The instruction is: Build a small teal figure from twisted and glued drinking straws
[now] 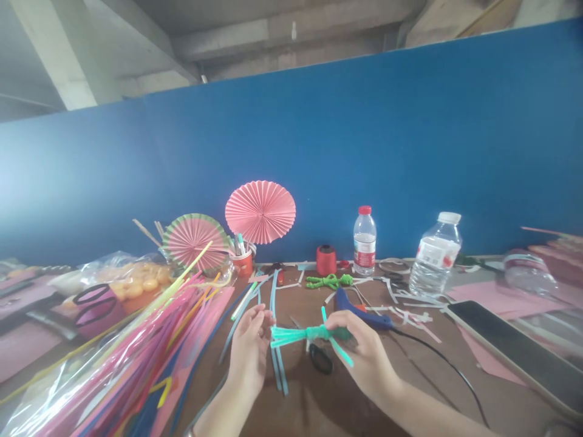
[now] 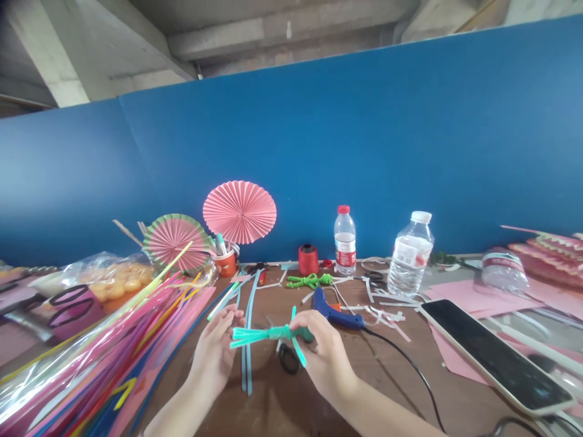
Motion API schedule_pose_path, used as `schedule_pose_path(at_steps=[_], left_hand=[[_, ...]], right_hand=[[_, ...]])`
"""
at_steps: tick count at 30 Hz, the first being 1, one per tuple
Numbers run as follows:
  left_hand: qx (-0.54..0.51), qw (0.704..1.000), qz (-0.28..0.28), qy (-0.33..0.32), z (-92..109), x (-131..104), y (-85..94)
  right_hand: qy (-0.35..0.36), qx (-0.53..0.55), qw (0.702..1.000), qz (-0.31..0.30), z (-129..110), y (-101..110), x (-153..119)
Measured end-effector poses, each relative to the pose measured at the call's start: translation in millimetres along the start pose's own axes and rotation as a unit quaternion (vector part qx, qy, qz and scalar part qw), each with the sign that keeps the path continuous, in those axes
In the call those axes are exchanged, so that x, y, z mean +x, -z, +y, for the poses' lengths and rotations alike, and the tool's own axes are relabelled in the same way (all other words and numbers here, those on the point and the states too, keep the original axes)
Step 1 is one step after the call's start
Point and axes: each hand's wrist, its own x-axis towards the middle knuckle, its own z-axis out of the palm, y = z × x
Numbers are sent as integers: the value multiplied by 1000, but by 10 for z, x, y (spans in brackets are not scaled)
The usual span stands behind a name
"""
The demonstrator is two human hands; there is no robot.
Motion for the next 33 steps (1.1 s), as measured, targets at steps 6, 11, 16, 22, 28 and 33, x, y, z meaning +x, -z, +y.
schedule_pose_path(at_steps=[6,11,16,22,28,33], left_hand=[[174,953,-232,85,119,-150,-61],[292,899,-307,110,108,-252,-150],[281,935,-196,97,-4,-263,-194],[195,972,-113,67,-47,-212,-142],[108,992,-65,20,-60,-76,-18],[74,997,-10,-28,-83,32,41]], right_hand=[[169,-99,980,-29,75,160,139],[190,-134,972,-27,146,163,152],[123,-125,984,12,172,154,153],[7,-63,994,91,147,177,137],[68,27,996,46,11,187,42],[175,-123,972,-97,-136,42,-7]])
